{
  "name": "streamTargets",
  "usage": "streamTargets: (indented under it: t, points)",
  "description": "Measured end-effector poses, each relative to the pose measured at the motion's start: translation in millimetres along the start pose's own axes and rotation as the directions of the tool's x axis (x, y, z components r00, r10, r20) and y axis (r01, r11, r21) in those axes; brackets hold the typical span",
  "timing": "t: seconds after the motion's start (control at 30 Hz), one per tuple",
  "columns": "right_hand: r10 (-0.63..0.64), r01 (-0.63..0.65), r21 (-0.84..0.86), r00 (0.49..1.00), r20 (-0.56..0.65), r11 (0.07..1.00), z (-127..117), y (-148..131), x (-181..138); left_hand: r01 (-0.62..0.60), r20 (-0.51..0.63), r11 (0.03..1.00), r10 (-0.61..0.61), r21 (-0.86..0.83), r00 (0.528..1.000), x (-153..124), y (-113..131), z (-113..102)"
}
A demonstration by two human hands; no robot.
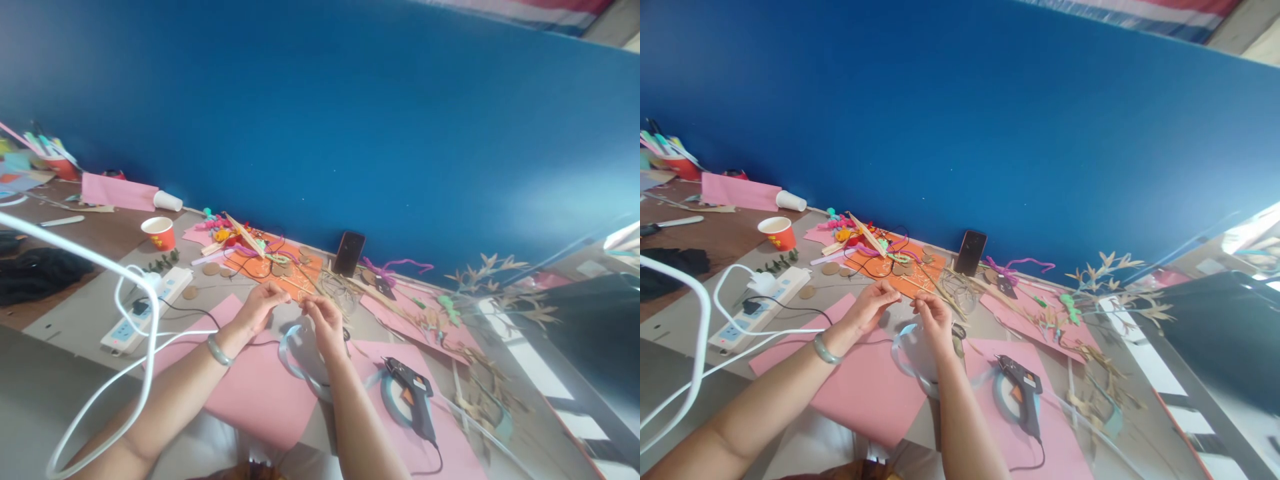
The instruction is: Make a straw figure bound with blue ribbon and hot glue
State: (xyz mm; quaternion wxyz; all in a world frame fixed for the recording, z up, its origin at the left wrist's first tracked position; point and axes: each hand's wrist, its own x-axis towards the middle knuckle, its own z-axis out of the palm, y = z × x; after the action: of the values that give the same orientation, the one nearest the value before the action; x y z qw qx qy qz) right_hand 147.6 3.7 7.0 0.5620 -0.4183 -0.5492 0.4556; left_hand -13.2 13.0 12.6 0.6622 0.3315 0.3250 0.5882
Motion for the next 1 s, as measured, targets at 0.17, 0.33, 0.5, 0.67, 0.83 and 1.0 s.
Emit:
streamTargets:
  t: [0.17, 0.33, 0.5, 0.67, 0.83, 1.0]
  points:
    - [0.003, -0.006, 0.075, 0.999, 0.05, 0.997, -2.6, -1.0, 0.2, -0.019, -0.018, 1.0, 0.019, 0.002, 1.0, -0.2, -0.2, 1.3]
    - [0.013, -0.015, 0.039, 0.998, 0.06, 0.999, -1.0, -6.8, -1.0, 0.031, 0.059, 0.999, -0.03, -0.021, 0.998, -2.0, -0.9, 1.9]
    - [-0.003, 0.011, -0.107, 0.997, 0.081, 0.994, 1.1, -9.6, -3.9, 0.059, 0.148, 0.996, -0.049, -0.063, 0.988, -2.5, -0.6, 0.7]
    - [-0.065, 0.063, -0.15, 0.998, -0.011, 0.987, -0.8, 0.2, -4.2, 0.082, 0.13, 0.995, -0.074, -0.058, 0.989, -3.7, 0.3, 1.2]
    - [-0.104, 0.095, -0.217, 0.994, -0.031, 0.972, -0.9, 4.1, -3.2, 0.047, 0.075, 0.998, -0.05, 0.049, 0.996, -4.4, -3.2, 1.8]
    - [-0.127, 0.116, -0.282, 0.992, -0.019, 0.952, -0.9, 4.0, -3.5, -0.046, 0.05, 0.981, 0.037, 0.186, 0.998, -7.1, -6.4, 3.8]
